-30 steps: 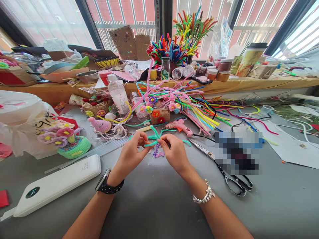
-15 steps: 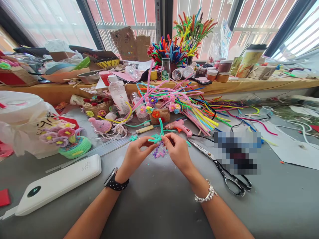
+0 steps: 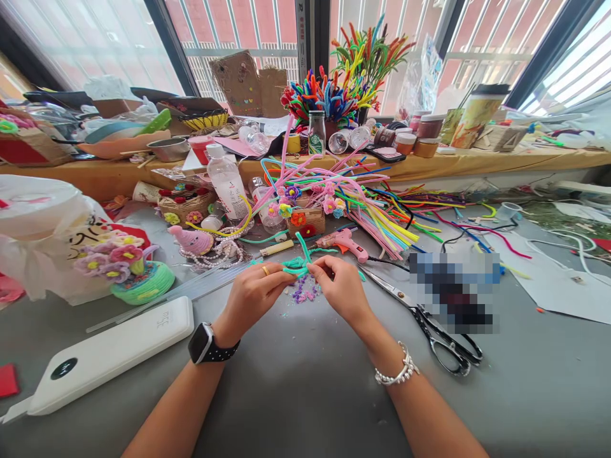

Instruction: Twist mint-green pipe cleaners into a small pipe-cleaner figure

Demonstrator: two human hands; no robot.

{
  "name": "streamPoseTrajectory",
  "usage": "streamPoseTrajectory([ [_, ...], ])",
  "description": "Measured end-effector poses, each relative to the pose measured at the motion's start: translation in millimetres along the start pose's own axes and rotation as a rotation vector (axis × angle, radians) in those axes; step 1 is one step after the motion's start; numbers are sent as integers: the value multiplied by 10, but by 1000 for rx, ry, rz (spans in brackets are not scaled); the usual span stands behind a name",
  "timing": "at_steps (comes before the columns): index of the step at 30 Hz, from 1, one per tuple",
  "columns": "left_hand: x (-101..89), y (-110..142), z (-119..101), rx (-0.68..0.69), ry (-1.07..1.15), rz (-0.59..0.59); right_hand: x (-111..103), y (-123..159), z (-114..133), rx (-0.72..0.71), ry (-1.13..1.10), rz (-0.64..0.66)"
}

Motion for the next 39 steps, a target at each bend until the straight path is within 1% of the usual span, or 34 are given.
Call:
streamPoseTrajectory([
  [3, -2, 26, 166, -167, 154, -15, -95, 3, 42, -48, 39, -58],
  [6, 12, 59, 279, -308, 366, -52, -111, 9, 93, -92, 80, -41],
  [8, 40, 57, 276, -334, 477, -50, -76, 20, 128, -119, 97, -2],
  [10, 69, 39, 232, -322, 533, -24, -33, 34, 152, -134, 101, 35],
  [14, 118, 28, 176, -324, 646, 0, 5, 43, 149, -109, 62, 86],
  [20, 215, 98, 239, -447, 838, -28, 37, 30, 124, -61, -54, 209],
  [23, 255, 129, 270, -514, 896, -48, 40, 26, 108, -38, -88, 229],
  [26, 265, 131, 270, -532, 915, -55, 28, 26, 102, -31, -81, 208],
  [28, 239, 114, 260, -504, 893, -58, 16, 31, 117, -48, -48, 187],
  [33, 143, 58, 211, -364, 783, -16, -10, 63, 209, -164, 68, 149],
  [35, 121, 62, 226, -358, 746, -4, -35, 79, 246, -219, 98, 112],
  [39, 56, 65, 256, -359, 621, -36, -66, 90, 268, -280, 149, 42],
])
Point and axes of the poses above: each hand's wrist, its own y-axis away from the middle knuckle, its own x-axis out of the palm, z = x × y, the point moved 9 cm from there along -y, towards the middle knuckle, and after that the axes turned 11 degrees about x, right-handed, at the moved point
